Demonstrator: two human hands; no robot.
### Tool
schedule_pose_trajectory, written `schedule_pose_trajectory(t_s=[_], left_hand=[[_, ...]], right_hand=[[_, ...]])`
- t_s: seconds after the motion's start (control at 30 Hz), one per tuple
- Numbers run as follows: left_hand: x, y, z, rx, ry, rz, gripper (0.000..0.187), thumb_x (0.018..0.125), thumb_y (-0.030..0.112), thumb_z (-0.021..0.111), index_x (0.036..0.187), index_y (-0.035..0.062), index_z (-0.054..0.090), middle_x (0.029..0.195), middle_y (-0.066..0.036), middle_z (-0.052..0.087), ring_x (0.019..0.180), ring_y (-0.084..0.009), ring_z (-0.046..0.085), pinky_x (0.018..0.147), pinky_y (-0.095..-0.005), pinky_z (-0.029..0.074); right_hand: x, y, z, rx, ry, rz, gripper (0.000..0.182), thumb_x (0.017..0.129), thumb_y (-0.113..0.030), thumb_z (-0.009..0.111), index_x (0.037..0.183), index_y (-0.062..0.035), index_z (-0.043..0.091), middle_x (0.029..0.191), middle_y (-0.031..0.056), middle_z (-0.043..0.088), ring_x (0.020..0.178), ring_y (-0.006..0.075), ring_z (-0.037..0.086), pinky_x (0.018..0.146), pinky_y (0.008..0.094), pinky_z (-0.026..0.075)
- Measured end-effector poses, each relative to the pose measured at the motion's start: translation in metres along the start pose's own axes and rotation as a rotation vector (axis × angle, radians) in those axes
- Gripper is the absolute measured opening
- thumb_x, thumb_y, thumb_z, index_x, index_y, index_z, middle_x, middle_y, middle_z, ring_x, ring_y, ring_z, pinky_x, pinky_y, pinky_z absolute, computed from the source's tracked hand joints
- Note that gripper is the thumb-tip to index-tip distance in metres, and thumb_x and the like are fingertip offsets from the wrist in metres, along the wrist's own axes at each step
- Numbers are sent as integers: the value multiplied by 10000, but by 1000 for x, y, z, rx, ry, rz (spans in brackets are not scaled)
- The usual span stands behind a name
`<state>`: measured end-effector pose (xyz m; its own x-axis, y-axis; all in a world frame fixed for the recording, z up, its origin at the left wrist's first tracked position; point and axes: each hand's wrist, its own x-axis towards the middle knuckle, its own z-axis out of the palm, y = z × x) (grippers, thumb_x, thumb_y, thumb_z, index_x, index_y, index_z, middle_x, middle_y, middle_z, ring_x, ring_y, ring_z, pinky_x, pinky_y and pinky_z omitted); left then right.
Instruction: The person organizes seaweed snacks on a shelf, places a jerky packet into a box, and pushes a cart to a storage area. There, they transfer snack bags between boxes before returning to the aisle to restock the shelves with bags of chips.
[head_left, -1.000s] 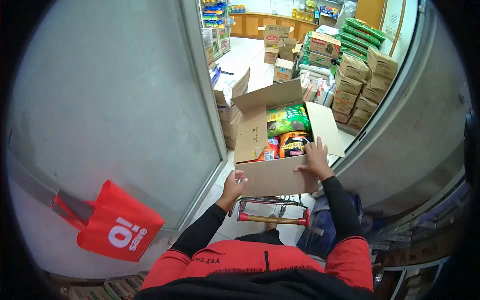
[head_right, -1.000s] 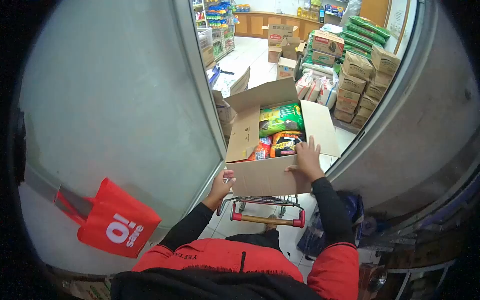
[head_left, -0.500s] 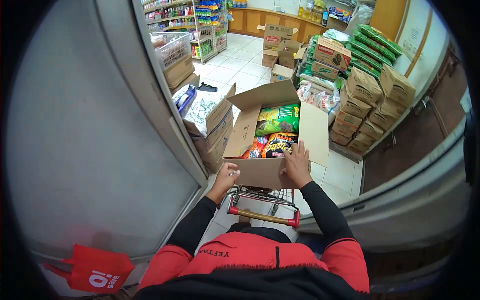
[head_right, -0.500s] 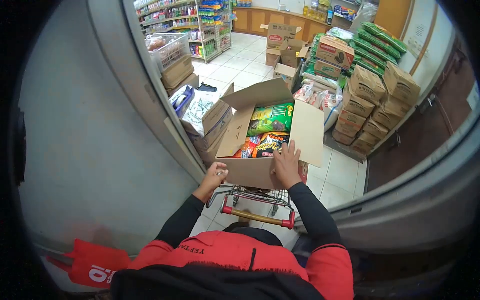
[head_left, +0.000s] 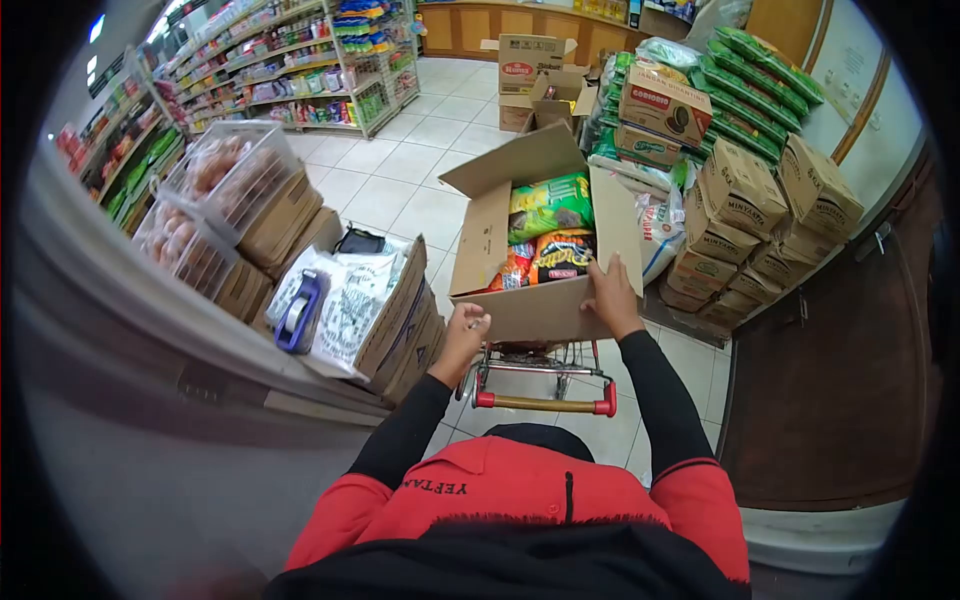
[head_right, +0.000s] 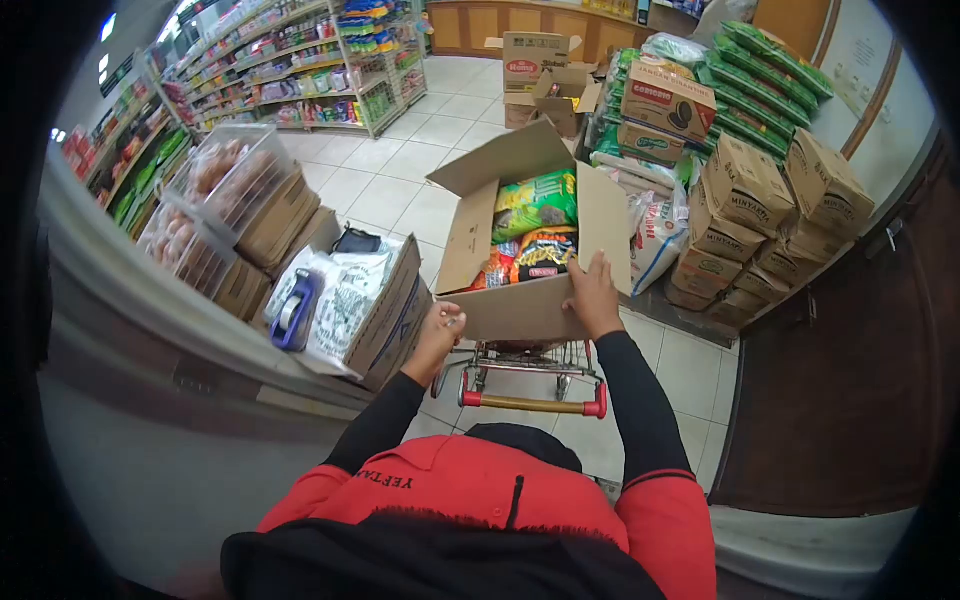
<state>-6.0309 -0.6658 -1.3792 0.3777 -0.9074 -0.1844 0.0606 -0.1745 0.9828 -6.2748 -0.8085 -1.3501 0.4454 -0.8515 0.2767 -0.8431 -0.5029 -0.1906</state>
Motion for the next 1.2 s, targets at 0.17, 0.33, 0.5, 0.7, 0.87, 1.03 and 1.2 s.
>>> schedule_pose_trajectory(t_s=[0.17, 0.33, 0.5, 0.7, 0.87, 1.03, 1.2], left_hand=[[103, 26, 8, -78, 62, -12, 218, 857, 106, 597, 995, 100, 429, 668, 18, 464, 561, -71, 421, 502, -221, 340], [184, 33, 17, -126, 129, -10, 226, 854, 163, 606, 995, 104, 440, 765, 5, 521, 641, -59, 438, 538, -221, 352], [254, 51, 27, -178, 297, -14, 216, 858, 122, 600, 998, 81, 440, 677, 15, 461, 569, -71, 429, 514, -209, 346], [337, 69, 16, -219, 449, -15, 202, 860, 119, 592, 989, 91, 440, 697, 19, 461, 588, -77, 440, 530, -216, 358], [421, 78, -21, -264, 500, -9, 203, 849, 104, 596, 981, 91, 443, 714, 14, 465, 593, -83, 453, 535, -221, 370], [514, 87, -78, -300, 549, -5, 188, 858, 95, 589, 974, 93, 442, 699, 4, 476, 559, -69, 435, 500, -208, 343], [607, 87, -138, -312, 606, 27, 231, 862, 98, 584, 1010, 94, 406, 700, -14, 482, 553, -90, 449, 504, -221, 352]], right_hand=[[120, 16, 26, -4, -10, -35, 778, 571, -190, 810, 1240, -166, 415, 1328, 319, 320, 1175, 485, 410, 859, 474, 482], [237, 40, 57, 39, -57, -186, 754, 571, -213, 811, 1216, -162, 424, 1303, 345, 340, 1136, 506, 439, 822, 472, 497], [355, 38, 77, 35, -187, -338, 690, 555, -220, 819, 1152, -143, 480, 1258, 392, 362, 1054, 533, 492, 786, 469, 514], [478, 17, 114, 14, -183, -524, 556, 554, -235, 813, 1017, -92, 539, 1227, 401, 387, 1008, 523, 528, 727, 450, 538], [581, -14, 156, 23, -141, -650, 529, 571, -240, 797, 1002, -61, 548, 1202, 405, 408, 978, 510, 552, 683, 431, 551], [684, -58, 207, 93, -234, -638, 532, 576, -206, 786, 1031, -81, 541, 1223, 405, 378, 972, 493, 551, 710, 448, 535], [785, -109, 268, 208, -198, -729, 480, 592, -149, 755, 1024, -86, 556, 1218, 433, 376, 992, 530, 537, 714, 443, 542]])
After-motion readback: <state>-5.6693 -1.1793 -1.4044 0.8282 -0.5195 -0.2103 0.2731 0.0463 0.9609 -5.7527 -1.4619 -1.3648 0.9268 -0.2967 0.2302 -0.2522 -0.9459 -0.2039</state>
